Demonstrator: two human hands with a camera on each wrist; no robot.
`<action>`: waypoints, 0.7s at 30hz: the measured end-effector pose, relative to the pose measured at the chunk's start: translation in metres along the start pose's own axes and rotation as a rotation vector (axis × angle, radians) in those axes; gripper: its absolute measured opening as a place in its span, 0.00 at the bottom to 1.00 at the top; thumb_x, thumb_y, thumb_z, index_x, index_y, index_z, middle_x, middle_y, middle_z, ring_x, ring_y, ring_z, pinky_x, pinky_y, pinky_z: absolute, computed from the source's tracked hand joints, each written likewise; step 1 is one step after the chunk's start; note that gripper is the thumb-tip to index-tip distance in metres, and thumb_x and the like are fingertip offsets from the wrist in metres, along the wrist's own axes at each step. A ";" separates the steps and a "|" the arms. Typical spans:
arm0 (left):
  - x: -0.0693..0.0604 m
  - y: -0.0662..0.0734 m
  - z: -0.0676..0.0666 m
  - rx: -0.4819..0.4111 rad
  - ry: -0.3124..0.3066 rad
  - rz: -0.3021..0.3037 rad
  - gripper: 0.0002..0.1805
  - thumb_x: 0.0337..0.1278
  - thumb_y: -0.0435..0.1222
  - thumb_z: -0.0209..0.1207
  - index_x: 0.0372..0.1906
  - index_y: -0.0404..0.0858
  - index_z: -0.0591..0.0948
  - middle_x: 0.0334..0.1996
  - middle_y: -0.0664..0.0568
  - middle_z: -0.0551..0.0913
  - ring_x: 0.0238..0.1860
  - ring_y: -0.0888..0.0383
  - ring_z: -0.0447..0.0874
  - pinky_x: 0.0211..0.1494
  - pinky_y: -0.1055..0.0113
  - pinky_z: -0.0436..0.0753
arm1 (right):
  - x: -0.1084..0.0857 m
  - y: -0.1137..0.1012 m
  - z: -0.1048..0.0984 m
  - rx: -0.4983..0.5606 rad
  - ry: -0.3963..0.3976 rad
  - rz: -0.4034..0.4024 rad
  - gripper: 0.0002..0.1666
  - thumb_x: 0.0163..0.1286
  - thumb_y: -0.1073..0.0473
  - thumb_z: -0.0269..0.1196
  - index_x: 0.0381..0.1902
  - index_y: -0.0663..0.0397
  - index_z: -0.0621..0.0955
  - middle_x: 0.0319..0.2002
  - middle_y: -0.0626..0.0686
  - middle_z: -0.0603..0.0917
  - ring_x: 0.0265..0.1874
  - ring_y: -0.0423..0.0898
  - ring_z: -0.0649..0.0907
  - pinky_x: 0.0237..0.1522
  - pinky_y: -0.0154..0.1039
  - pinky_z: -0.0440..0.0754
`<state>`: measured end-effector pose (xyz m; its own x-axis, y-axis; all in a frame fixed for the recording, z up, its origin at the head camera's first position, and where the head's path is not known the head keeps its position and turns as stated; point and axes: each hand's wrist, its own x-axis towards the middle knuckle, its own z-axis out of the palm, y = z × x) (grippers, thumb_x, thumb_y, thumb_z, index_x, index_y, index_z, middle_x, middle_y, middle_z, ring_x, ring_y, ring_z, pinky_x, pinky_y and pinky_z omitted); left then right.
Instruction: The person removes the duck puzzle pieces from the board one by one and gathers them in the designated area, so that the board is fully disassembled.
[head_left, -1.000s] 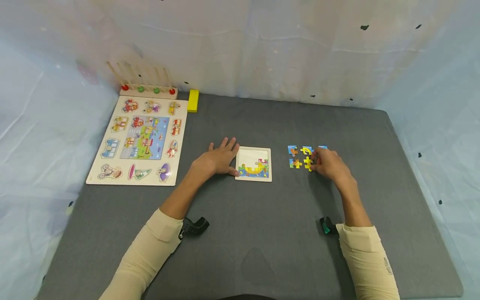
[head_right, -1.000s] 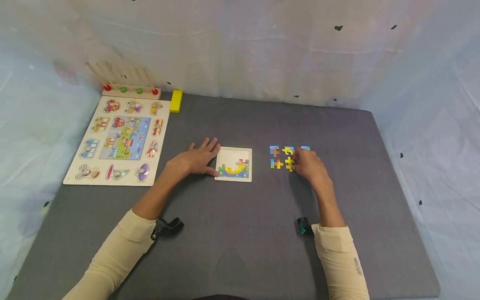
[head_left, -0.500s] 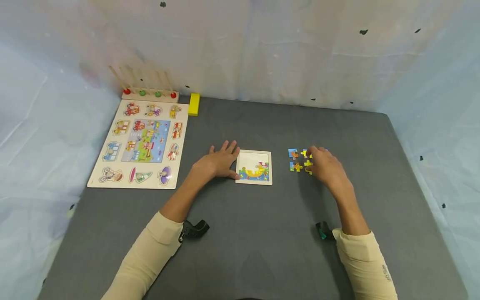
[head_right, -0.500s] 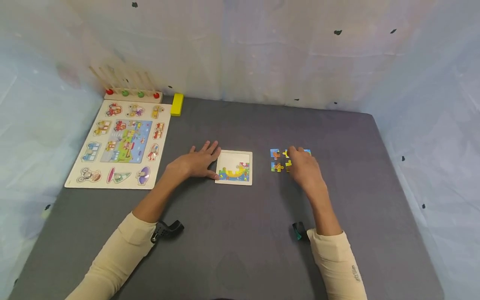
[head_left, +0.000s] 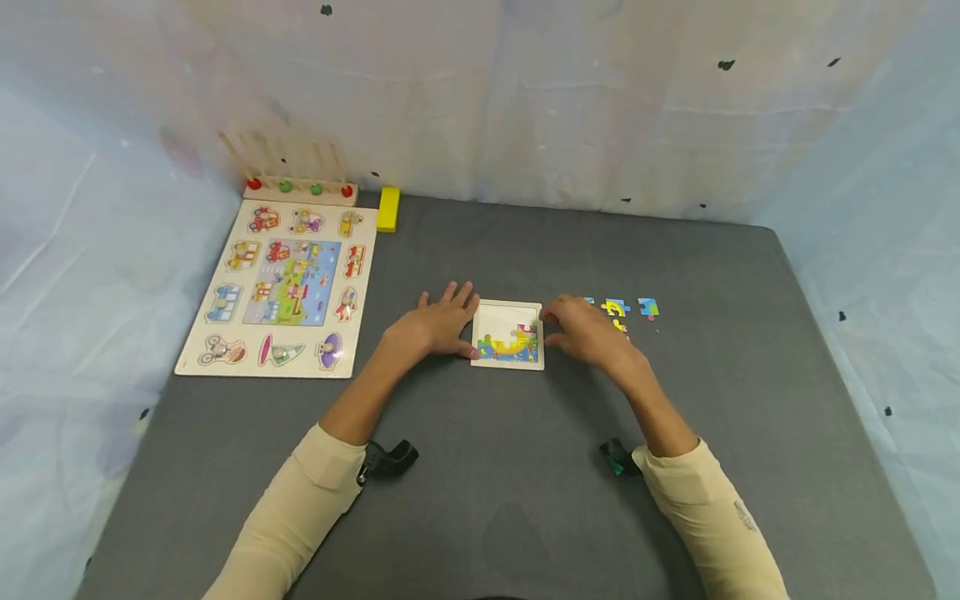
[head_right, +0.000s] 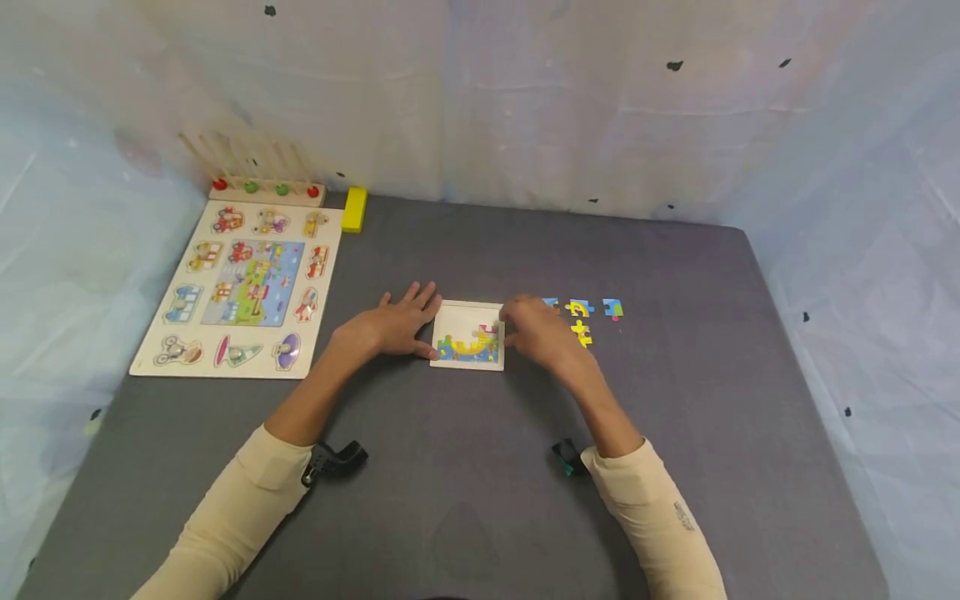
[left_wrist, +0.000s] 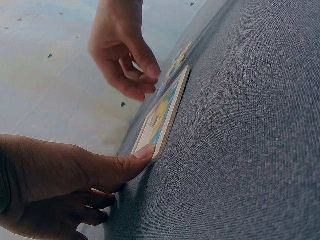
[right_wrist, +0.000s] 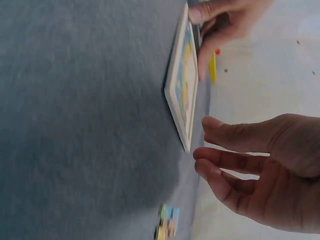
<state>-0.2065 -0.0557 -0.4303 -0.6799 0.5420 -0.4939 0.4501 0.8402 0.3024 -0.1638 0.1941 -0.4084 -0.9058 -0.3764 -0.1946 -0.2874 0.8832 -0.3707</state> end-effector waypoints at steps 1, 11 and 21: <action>0.000 0.000 0.000 -0.001 -0.001 -0.002 0.57 0.68 0.57 0.64 0.86 0.38 0.44 0.87 0.42 0.34 0.87 0.40 0.30 0.84 0.30 0.45 | 0.002 -0.003 0.002 0.001 -0.005 -0.001 0.22 0.65 0.67 0.73 0.56 0.69 0.84 0.49 0.64 0.86 0.45 0.55 0.81 0.52 0.52 0.81; 0.000 0.002 0.001 -0.003 -0.009 -0.007 0.57 0.68 0.57 0.64 0.86 0.39 0.44 0.87 0.43 0.34 0.87 0.41 0.30 0.84 0.31 0.45 | 0.010 -0.017 0.015 -0.043 -0.015 0.042 0.20 0.58 0.64 0.79 0.47 0.66 0.86 0.45 0.62 0.86 0.41 0.55 0.82 0.45 0.50 0.82; 0.001 0.001 0.001 -0.009 0.000 -0.011 0.57 0.67 0.57 0.64 0.86 0.38 0.45 0.87 0.43 0.34 0.87 0.41 0.30 0.84 0.31 0.44 | 0.012 -0.015 0.016 -0.034 0.014 -0.007 0.22 0.58 0.66 0.79 0.40 0.63 0.76 0.33 0.56 0.79 0.30 0.49 0.73 0.35 0.42 0.71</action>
<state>-0.2059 -0.0546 -0.4311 -0.6846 0.5327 -0.4976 0.4376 0.8463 0.3038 -0.1653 0.1716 -0.4193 -0.9077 -0.3793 -0.1794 -0.3043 0.8894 -0.3411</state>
